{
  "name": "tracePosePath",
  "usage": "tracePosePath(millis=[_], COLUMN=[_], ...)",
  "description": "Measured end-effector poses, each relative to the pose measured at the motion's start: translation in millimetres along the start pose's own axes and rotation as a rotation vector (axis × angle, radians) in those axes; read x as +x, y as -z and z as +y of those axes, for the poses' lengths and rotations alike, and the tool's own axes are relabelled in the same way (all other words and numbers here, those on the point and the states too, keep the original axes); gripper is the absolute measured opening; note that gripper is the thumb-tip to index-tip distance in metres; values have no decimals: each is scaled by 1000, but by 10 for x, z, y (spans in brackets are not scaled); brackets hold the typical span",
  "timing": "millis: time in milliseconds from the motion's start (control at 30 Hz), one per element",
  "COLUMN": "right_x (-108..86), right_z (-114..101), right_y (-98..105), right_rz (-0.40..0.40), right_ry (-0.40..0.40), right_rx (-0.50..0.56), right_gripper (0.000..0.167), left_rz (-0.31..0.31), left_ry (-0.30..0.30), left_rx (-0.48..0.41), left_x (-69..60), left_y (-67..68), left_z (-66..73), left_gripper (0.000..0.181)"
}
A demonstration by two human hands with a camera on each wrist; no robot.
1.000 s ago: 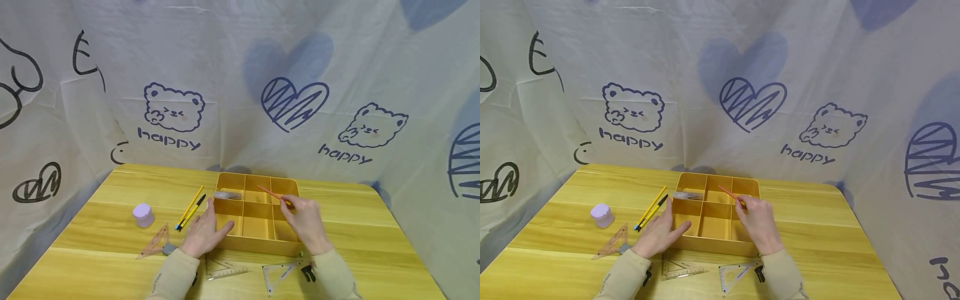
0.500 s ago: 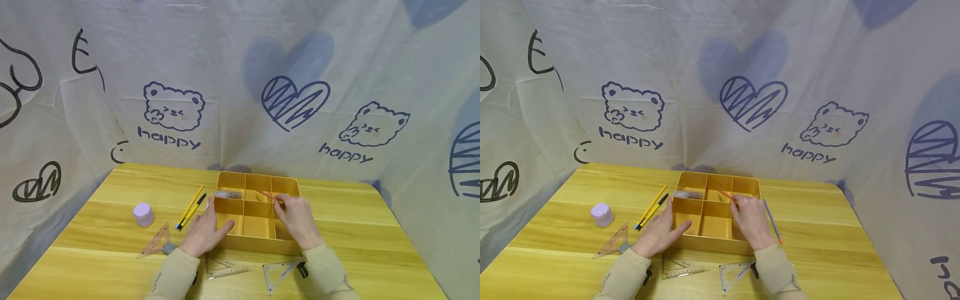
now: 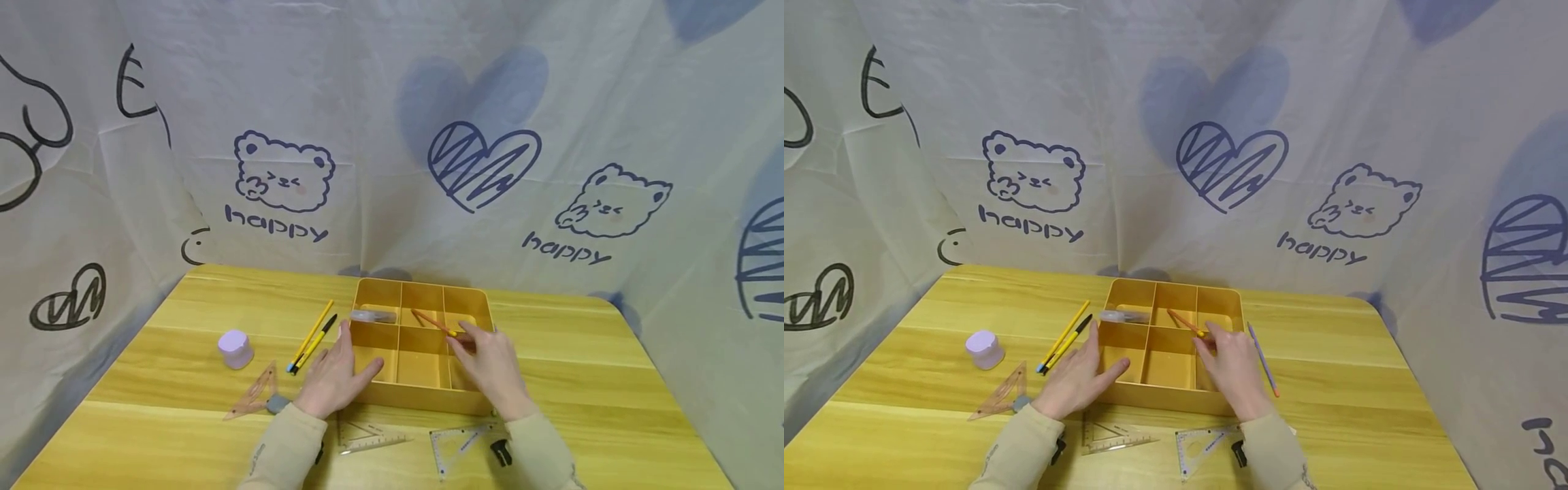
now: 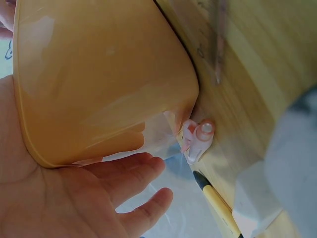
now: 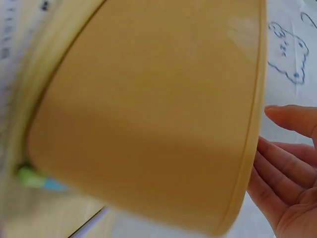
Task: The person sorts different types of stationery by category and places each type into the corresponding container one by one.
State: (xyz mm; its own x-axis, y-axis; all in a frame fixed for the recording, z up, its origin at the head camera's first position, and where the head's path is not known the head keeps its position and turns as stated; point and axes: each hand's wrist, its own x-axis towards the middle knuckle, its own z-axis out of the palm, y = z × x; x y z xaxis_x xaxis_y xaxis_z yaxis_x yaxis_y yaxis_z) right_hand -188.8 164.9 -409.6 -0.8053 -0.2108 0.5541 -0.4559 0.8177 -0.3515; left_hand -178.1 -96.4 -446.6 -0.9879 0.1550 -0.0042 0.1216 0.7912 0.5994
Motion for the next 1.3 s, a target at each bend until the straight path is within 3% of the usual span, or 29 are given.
tracePosePath(millis=[167,433,500,567,733,833,1100,1300], right_x=[-190,-391,-416,-433,-462,-473,-450,-447], right_z=[213,699,818,929,1215,1370,1454,1446], right_y=[167,369,396,428,460,436,389,381], right_rz=[60,18,-41,-164,-524,-627,-649,-654], right_ry=[-85,-306,-364,-426,-590,-636,-703,-679], right_rx=[37,80,91,106,333,428,416,399], right_gripper=[25,18,20,24,36,37,35,31], left_rz=[-4,-1,-8,-11,-17,-16,-23,-19], left_ry=[5,5,11,11,10,10,12,8], left_rx=[10,4,-3,-9,-13,-6,-19,-24], left_x=[5,6,6,8,14,12,8,15], left_y=[-5,14,17,14,-5,-3,1,-7], left_z=[9,-2,-2,-4,-10,-10,2,-13], left_gripper=[101,101,101,101,101,102,101,101])
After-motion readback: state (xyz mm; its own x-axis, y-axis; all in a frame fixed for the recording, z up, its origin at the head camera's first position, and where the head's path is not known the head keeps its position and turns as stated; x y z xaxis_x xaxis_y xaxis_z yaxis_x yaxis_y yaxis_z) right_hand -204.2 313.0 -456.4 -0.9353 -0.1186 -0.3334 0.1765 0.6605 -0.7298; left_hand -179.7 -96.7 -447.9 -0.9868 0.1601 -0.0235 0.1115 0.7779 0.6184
